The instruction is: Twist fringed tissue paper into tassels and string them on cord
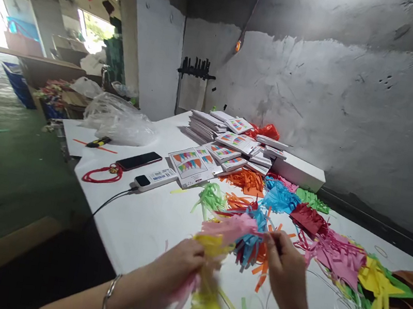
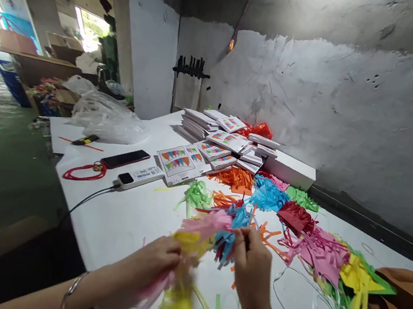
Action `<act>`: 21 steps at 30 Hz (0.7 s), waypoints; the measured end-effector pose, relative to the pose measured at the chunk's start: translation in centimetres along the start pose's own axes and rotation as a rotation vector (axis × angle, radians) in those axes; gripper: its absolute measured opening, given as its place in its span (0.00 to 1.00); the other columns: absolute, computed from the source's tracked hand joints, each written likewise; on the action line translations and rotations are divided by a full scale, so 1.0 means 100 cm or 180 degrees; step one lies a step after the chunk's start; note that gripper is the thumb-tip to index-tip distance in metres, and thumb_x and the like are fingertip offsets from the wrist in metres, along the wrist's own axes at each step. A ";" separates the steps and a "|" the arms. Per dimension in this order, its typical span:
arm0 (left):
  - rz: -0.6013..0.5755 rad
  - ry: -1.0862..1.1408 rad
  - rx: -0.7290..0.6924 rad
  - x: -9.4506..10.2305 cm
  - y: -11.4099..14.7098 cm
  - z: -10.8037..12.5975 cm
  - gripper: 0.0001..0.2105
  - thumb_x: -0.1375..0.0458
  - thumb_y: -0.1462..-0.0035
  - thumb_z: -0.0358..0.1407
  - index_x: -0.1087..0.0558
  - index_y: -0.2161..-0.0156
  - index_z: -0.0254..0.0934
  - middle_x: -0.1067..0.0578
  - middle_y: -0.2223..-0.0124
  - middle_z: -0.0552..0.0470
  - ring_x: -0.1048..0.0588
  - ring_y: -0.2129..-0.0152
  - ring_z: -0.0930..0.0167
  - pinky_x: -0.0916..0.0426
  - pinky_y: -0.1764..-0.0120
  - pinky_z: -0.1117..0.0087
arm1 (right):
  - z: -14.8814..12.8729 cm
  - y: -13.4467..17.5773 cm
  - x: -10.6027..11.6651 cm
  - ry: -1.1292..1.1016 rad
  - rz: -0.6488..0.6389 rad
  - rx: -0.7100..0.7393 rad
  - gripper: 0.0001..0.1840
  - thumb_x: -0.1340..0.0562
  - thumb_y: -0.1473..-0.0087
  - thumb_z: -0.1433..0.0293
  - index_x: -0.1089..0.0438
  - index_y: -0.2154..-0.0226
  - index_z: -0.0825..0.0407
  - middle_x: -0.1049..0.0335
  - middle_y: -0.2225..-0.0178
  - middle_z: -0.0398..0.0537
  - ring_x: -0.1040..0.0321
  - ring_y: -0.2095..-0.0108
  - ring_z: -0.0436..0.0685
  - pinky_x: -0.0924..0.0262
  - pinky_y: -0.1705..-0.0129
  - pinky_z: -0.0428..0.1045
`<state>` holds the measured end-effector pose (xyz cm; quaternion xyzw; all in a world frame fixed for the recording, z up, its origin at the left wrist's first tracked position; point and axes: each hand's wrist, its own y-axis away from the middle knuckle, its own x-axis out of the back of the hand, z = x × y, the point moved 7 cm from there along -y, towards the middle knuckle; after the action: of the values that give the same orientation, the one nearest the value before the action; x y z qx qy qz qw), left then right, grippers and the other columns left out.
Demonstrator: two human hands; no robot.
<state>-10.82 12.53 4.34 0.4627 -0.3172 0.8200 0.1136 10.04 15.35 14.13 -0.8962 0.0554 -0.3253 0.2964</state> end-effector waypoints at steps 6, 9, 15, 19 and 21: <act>0.0505 -0.0354 0.0557 0.081 -0.033 -0.067 0.18 0.49 0.47 0.18 0.22 0.57 0.33 0.25 0.47 0.36 0.29 0.48 0.55 0.38 0.44 0.46 | -0.001 0.027 0.046 0.0262 -0.0142 0.0059 0.17 0.44 0.35 0.55 0.29 0.68 0.48 0.35 0.81 0.36 0.40 0.81 0.50 0.46 0.77 0.44; 0.0513 -0.0135 0.0398 0.093 -0.039 -0.024 0.19 0.48 0.41 0.23 0.26 0.46 0.36 0.29 0.41 0.38 0.33 0.43 0.57 0.40 0.41 0.49 | -0.013 0.052 0.027 0.0062 -0.0834 0.0346 0.15 0.45 0.33 0.61 0.29 0.68 0.47 0.32 0.77 0.36 0.37 0.79 0.48 0.44 0.75 0.42; -0.0482 0.2427 0.0285 0.022 -0.027 0.107 0.15 0.49 0.32 0.41 0.23 0.53 0.37 0.20 0.61 0.46 0.23 0.65 0.67 0.30 0.59 0.69 | -0.024 0.085 0.026 -0.0400 -0.0705 0.0053 0.13 0.45 0.33 0.60 0.29 0.61 0.48 0.29 0.73 0.39 0.32 0.75 0.50 0.40 0.71 0.43; -0.0123 0.3856 0.1287 -0.011 -0.016 0.102 0.15 0.38 0.39 0.47 0.22 0.63 0.35 0.21 0.69 0.49 0.26 0.71 0.69 0.32 0.65 0.72 | -0.004 0.106 0.045 -0.0431 -0.0162 -0.0770 0.16 0.46 0.34 0.56 0.29 0.56 0.48 0.30 0.71 0.41 0.29 0.70 0.50 0.36 0.67 0.42; -0.0062 0.4361 0.1553 -0.019 -0.013 0.099 0.15 0.33 0.44 0.47 0.22 0.63 0.35 0.22 0.69 0.50 0.27 0.72 0.71 0.33 0.66 0.72 | -0.002 0.119 0.041 -0.0658 -0.0298 -0.0739 0.17 0.48 0.33 0.57 0.27 0.59 0.47 0.30 0.69 0.42 0.29 0.69 0.50 0.36 0.66 0.41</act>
<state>-2.37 7.49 6.99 -0.1397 0.0212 0.9720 0.1876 14.22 4.32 9.79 -0.9548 0.0199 -0.2362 0.1795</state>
